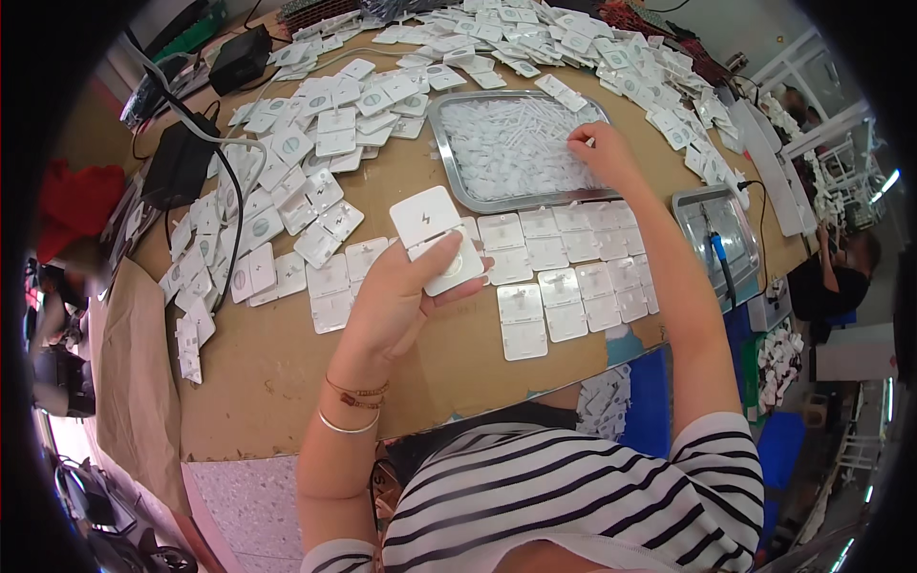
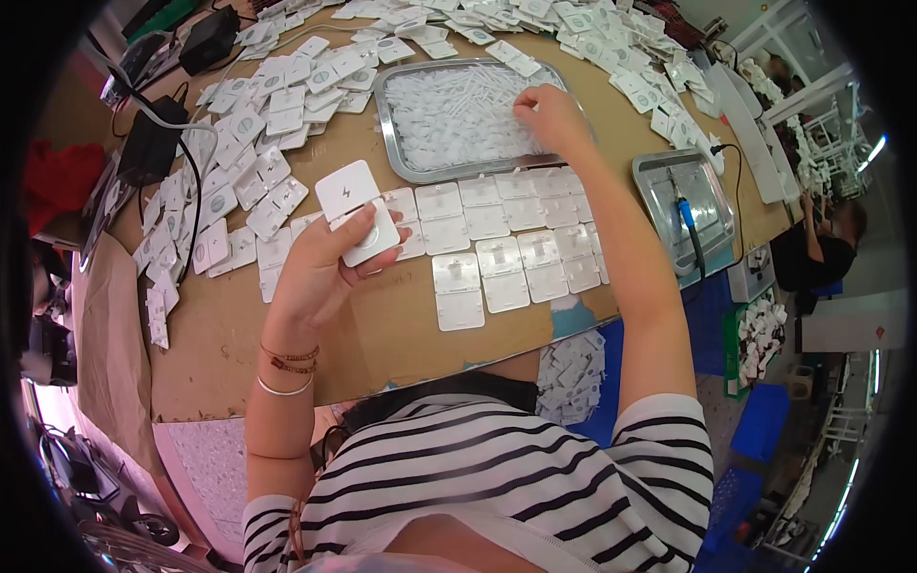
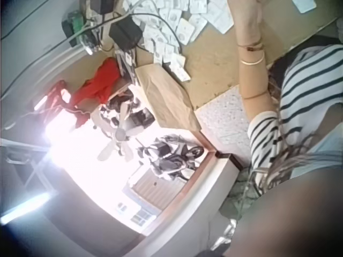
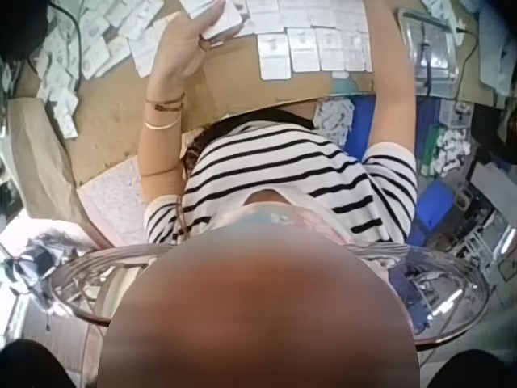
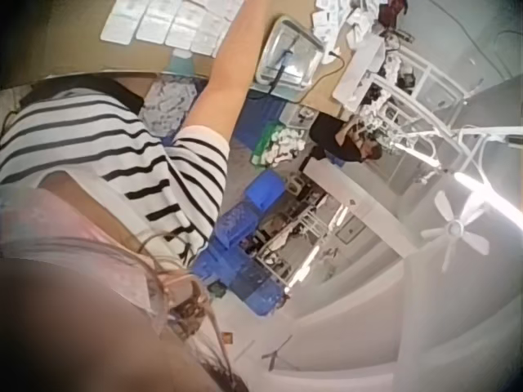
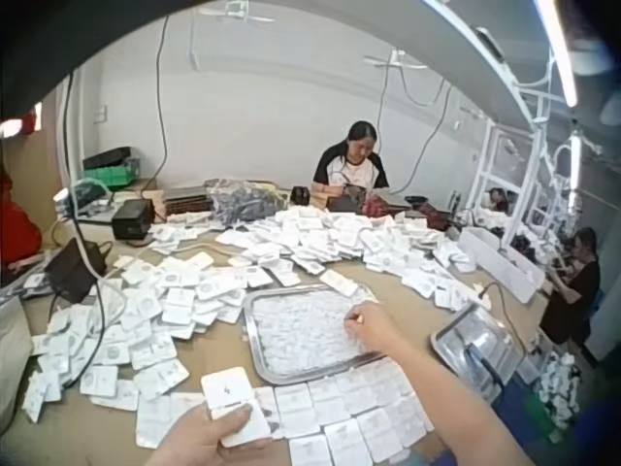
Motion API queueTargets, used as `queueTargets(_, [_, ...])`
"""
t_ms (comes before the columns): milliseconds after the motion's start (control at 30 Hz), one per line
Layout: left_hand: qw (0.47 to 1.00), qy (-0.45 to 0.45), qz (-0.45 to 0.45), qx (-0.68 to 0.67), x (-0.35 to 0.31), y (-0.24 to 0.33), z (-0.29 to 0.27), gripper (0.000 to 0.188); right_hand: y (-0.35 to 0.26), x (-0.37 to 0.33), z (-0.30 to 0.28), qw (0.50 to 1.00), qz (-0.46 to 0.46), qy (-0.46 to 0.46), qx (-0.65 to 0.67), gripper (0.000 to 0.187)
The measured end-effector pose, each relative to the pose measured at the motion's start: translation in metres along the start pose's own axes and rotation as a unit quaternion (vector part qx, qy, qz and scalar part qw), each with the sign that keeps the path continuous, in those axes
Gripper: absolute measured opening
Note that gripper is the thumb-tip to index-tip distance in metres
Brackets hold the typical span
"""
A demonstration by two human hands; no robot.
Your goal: Manually placing small circular components into protective tags or cardboard holders at a workbench.
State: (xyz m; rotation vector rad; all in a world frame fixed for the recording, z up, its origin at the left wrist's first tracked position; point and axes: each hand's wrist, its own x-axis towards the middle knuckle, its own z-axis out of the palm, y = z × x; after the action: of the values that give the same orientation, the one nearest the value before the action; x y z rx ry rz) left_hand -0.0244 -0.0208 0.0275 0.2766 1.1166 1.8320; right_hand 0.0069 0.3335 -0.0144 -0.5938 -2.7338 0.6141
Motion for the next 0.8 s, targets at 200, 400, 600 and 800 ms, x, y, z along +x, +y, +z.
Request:
queueTargets(200, [0.992, 0.04, 0.026, 0.119, 0.003, -0.006, 0.004, 0.034, -0.047, -0.028, -0.011, 0.97, 0.052, 0.017, 0.239, 0.019])
queueTargets(400, [0.989, 0.039, 0.046, 0.138, 0.007, -0.018, 0.004, 0.037, -0.125, -0.093, -0.018, 0.89, -0.023, -0.041, 0.454, 0.017])
queueTargets(600, [0.991, -0.007, 0.059, 0.123, 0.008, -0.025, 0.006, 0.038, -0.16, -0.14, -0.001, 0.847, -0.051, -0.017, 0.529, 0.015])
queueTargets(800, [0.988, -0.035, 0.085, 0.124, 0.004, -0.023, 0.008, 0.036, -0.16, -0.143, 0.004, 0.938, -0.165, 0.073, 0.296, 0.015])
